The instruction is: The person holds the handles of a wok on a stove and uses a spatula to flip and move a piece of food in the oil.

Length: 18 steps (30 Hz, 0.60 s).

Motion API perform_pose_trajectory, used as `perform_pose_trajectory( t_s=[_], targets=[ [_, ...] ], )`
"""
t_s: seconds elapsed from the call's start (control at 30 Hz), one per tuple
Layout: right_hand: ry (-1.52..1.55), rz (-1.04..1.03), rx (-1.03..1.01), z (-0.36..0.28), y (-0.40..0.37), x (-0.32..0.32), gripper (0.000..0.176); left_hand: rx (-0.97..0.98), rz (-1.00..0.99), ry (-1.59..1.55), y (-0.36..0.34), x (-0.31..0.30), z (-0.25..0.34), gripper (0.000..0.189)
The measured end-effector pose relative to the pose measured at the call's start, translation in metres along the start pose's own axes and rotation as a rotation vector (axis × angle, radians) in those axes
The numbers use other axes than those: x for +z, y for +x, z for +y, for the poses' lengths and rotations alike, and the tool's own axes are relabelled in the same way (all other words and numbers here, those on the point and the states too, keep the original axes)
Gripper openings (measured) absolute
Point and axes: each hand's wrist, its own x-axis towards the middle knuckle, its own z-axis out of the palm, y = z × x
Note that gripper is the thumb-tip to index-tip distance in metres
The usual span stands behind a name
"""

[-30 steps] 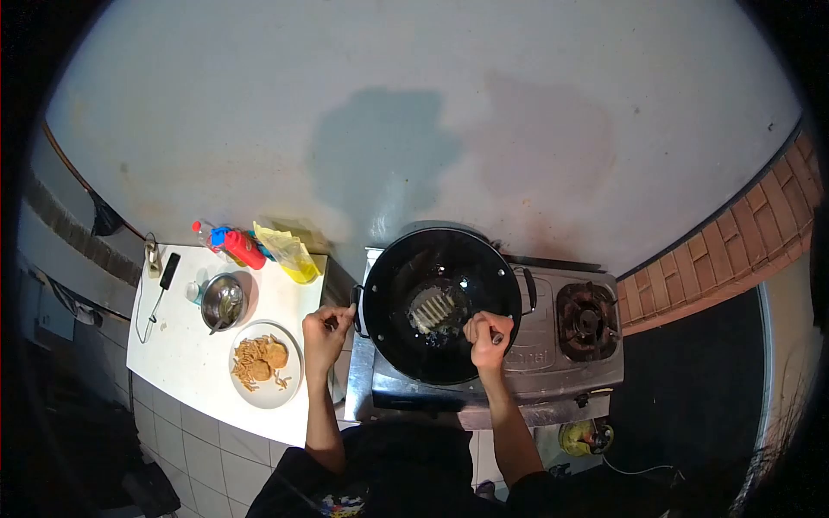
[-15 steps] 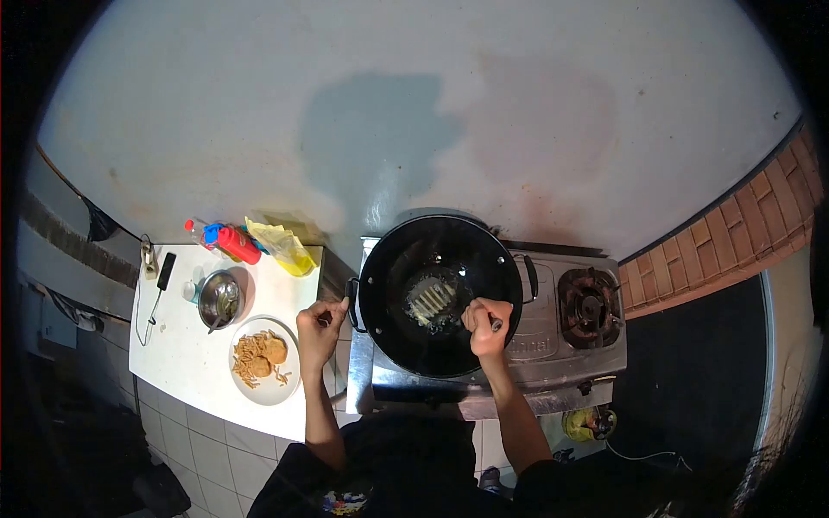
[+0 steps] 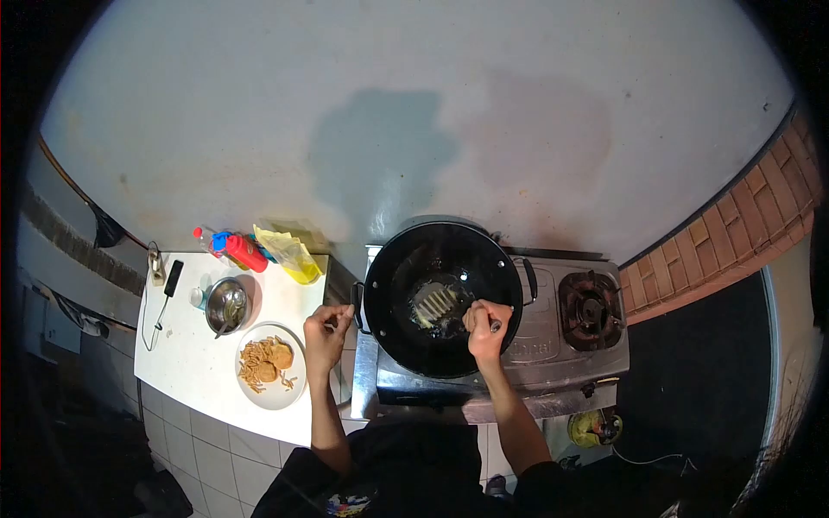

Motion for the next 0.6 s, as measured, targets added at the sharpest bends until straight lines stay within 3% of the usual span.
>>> perform_pose_trajectory(
  t_s=[0.27,0.6],
  targets=[
    [0.071,0.135,0.013,-0.017,-0.003,0.009,0.030,0.027,-0.058,0.018,0.003,-0.002,0.005,0.019],
    [0.207,-0.045,0.001,-0.045,0.005,-0.006,0.039,-0.005,-0.021,0.061,-0.006,-0.002,0.009,0.020]
  ],
)
